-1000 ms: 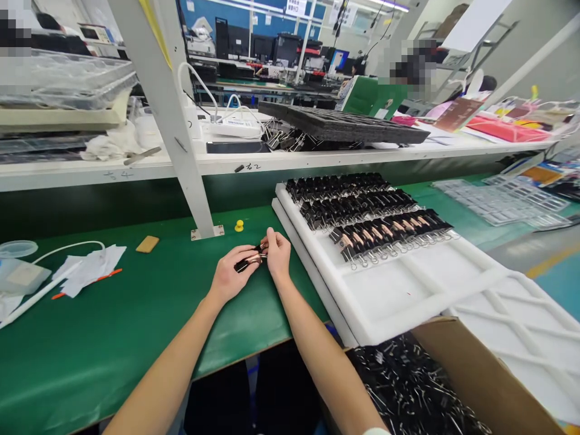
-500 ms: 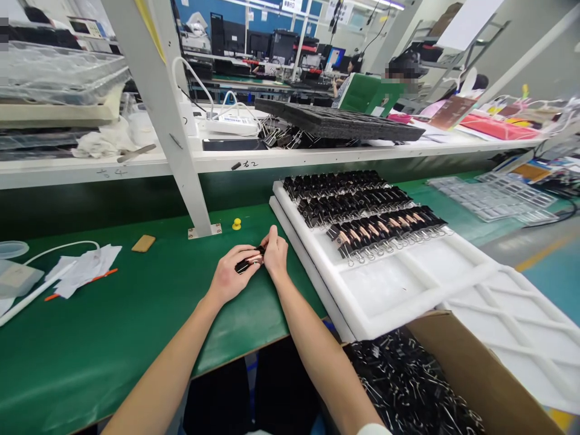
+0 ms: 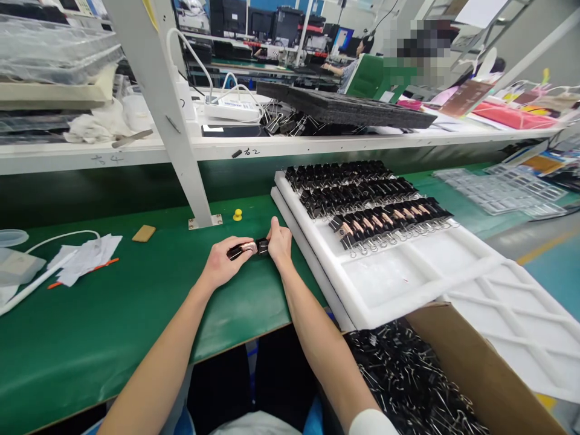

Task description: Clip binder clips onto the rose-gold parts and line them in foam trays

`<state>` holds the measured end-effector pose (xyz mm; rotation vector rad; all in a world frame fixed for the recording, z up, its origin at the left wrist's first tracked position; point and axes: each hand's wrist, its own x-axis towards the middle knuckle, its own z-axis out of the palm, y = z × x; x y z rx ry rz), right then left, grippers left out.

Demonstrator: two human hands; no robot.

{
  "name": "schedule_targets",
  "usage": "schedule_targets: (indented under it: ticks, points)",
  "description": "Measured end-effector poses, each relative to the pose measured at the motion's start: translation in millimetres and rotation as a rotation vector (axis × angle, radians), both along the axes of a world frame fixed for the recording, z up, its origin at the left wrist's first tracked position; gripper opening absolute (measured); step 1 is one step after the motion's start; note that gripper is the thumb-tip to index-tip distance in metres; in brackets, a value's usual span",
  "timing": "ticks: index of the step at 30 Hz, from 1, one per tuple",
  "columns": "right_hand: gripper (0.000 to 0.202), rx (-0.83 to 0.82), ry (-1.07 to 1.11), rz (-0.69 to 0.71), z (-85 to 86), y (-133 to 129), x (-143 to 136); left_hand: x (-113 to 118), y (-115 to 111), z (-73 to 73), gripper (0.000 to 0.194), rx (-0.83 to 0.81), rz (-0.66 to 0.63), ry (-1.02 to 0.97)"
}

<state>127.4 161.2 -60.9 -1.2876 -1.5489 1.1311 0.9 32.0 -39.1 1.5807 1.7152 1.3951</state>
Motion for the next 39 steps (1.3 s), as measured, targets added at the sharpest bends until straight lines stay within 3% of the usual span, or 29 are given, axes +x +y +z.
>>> schedule_targets:
  ticks: [13, 23, 34, 39]
  points:
    - [0.065, 0.061, 0.032, 0.026, -3.6, -5.6, -2.8, 3.0, 2.1, -10.6, 0.025, -0.019, -0.049, 0.014]
    - [0.063, 0.079, -0.032, 0.043, -5.7, -4.5, -1.1, -1.0, 1.4, -6.6, 0.024, -0.048, -0.078, 0.007]
    - [0.06, 0.111, -0.017, 0.067, -6.8, -8.1, -1.4, -1.8, 1.4, -5.3, 0.024, -0.047, -0.065, 0.032]
    - [0.058, 0.157, -0.13, 0.08, -0.2, -11.0, -0.7, -8.8, 6.5, -13.6, 0.025, -0.012, -0.032, 0.039]
